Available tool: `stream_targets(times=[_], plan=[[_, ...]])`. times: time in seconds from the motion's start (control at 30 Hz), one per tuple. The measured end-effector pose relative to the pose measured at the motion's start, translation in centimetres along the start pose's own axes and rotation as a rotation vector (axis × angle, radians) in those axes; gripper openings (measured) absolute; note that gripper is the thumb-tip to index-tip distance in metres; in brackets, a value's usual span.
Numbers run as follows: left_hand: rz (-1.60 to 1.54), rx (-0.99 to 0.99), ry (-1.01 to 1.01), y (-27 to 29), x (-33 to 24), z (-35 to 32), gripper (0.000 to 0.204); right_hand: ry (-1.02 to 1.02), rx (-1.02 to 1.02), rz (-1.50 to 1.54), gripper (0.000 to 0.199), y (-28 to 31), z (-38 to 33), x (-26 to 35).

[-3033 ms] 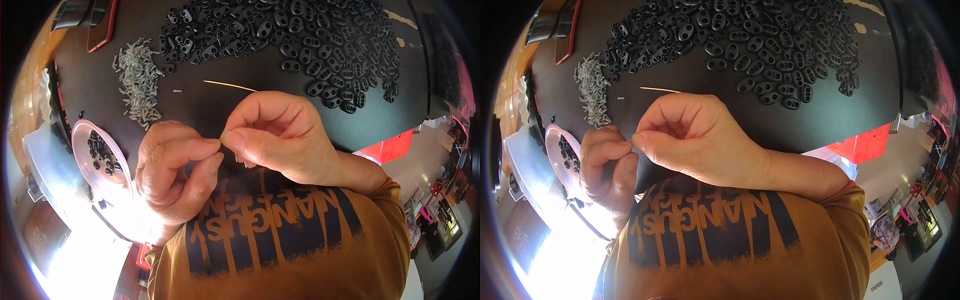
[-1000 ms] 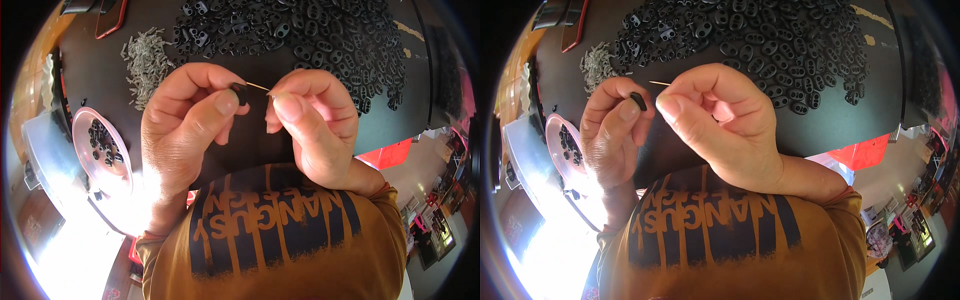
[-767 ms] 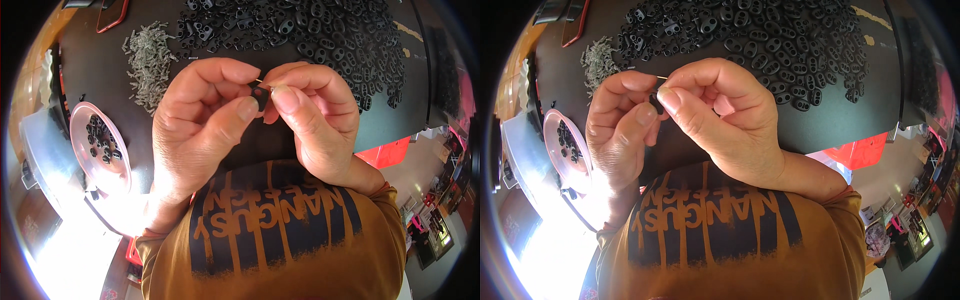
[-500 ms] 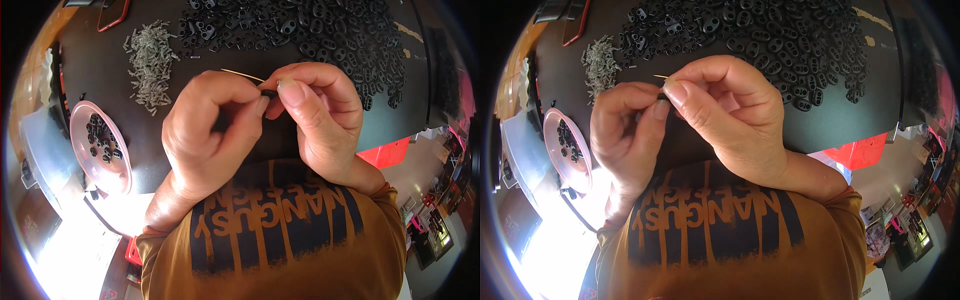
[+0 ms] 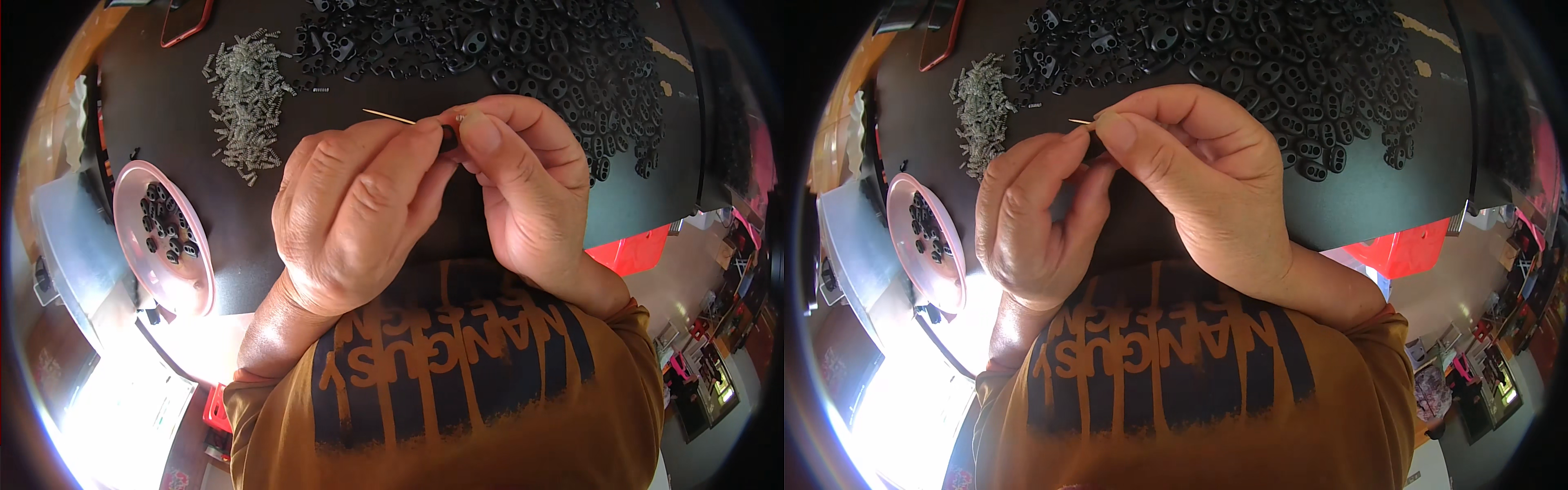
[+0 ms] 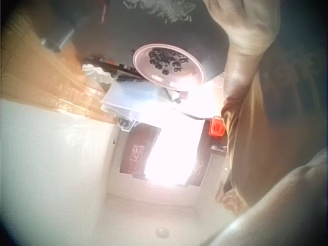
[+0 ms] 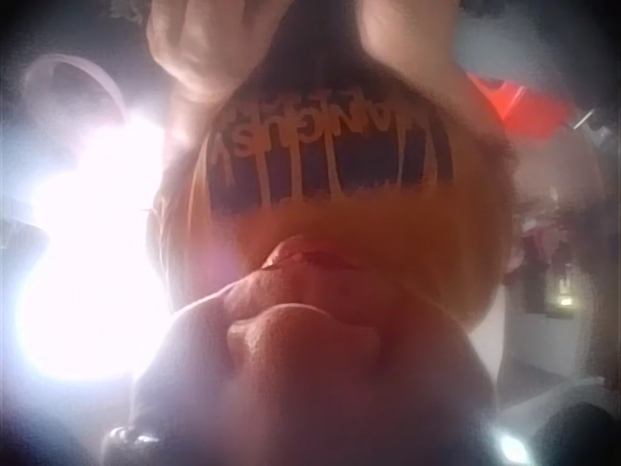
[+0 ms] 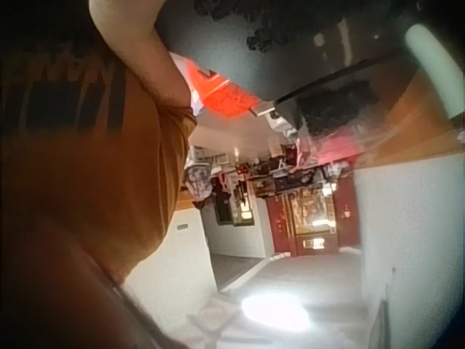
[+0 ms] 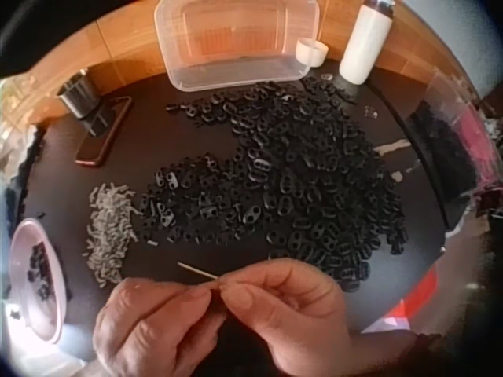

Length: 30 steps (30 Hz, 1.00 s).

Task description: The person assembles small mechanical components by hand. They pick up black plastic housings and metal springs from a table, insert the springs into the housings, and place the finished units into a pink bowl. The process is repeated continuously throughout the video.

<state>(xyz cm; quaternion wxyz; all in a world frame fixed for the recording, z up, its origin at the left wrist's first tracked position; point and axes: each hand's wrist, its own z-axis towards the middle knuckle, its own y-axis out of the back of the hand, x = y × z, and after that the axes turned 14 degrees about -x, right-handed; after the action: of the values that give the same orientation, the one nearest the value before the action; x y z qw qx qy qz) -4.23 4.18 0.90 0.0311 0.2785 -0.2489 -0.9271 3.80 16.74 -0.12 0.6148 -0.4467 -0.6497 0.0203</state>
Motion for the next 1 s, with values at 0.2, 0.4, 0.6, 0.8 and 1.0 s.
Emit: stream_targets(times=[0.2, 0.4, 0.6, 0.8, 1.0], plan=[[-0.281, 0.014, 0.366, 0.6, 0.4, 0.4, 0.019, 0.007, -0.005, 0.012, 0.014, -0.8, -0.3, -0.1], [-0.785, 0.045, 1.094, 1.3, 0.1, 0.5, 0.014, 0.104, 0.076, -0.173, 0.014, -0.6, -0.2, 0.2], [-0.894, 0.071, 1.180, 1.3, 0.2, 0.5, 0.018, 0.141, 0.054, -0.236, 0.012, -0.8, -0.5, 0.1], [-0.864, 0.070, 1.228, 1.4, -0.1, 0.9, 0.018, 0.115, 0.071, -0.232, 0.012, -0.7, -0.5, 0.1], [-0.820, 0.061, 1.183, 1.3, -0.2, 0.9, 0.019, 0.144, 0.084, -0.261, 0.011, -0.5, -0.4, 0.0]])
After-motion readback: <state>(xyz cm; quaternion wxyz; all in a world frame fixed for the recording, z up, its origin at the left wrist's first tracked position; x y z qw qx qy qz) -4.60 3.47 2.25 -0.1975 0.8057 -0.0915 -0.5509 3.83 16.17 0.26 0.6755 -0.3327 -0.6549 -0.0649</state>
